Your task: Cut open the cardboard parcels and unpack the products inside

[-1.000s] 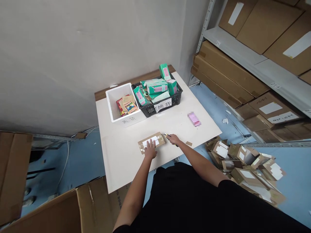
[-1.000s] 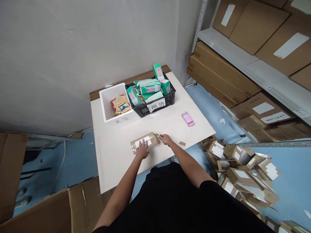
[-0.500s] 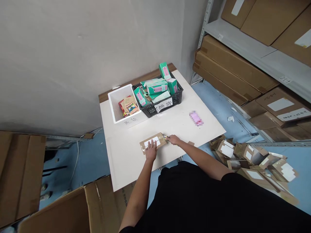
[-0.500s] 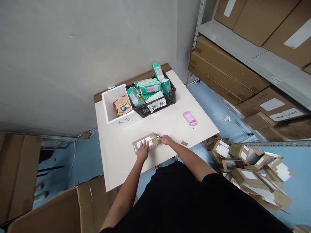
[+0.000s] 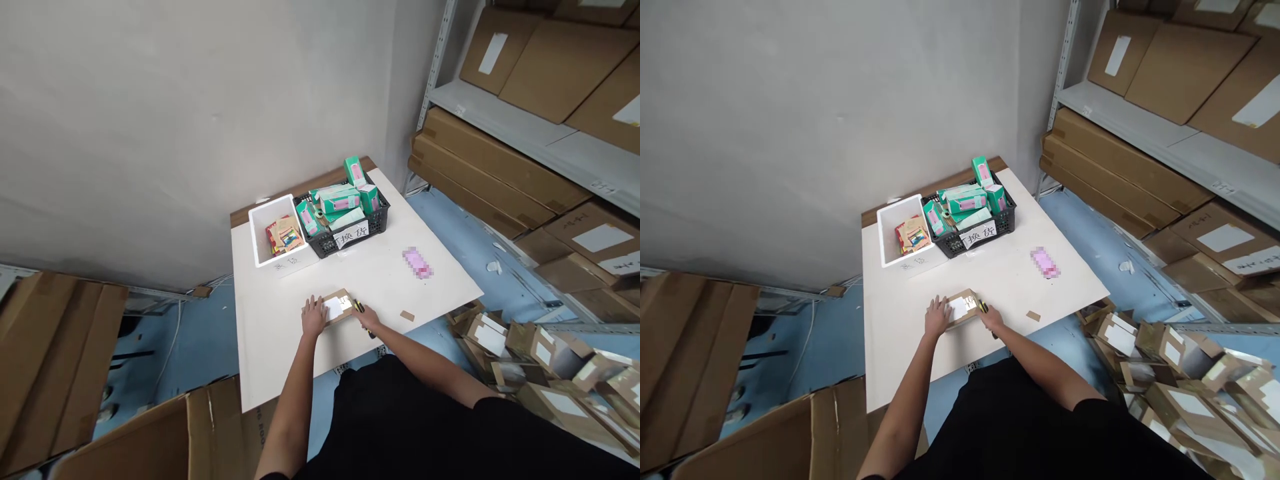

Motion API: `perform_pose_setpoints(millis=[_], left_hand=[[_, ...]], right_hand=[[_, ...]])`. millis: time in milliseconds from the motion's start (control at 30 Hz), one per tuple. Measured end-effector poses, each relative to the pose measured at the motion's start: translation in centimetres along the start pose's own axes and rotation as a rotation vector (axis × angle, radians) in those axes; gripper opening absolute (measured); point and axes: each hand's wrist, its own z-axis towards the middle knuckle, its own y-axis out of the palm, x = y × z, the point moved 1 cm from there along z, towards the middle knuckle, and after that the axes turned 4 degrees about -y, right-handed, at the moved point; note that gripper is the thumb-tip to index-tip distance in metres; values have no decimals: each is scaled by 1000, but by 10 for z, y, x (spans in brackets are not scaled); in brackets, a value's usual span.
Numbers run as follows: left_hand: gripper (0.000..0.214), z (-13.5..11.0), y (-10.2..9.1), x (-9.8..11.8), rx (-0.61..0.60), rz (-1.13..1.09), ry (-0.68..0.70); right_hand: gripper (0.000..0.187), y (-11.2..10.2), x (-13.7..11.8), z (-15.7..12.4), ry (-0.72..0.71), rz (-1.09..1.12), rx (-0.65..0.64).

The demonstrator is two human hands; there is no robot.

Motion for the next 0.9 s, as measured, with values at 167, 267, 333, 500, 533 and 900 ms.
perform_pose_setpoints(millis=[167, 267, 333, 500, 533, 900], left_hand=[[64, -11, 5, -12, -55, 23, -185], [66, -27, 14, -9, -163, -12, -129], [64, -34, 15, -5, -162, -31, -54], [80, -22, 5, 19, -29, 44, 149], [88, -16, 3, 25, -49, 72, 249], [96, 2, 4, 38, -109, 146, 145]], right_hand=[[66, 9, -33, 19, -7, -198, 118], [69, -18, -67, 39, 50, -291, 141], [65, -35, -83, 47, 29, -319, 153], [70, -53, -60, 28, -42, -289, 238], [71, -50, -45, 19, -29, -288, 248], [80, -30, -11, 9, 89, -256, 202]])
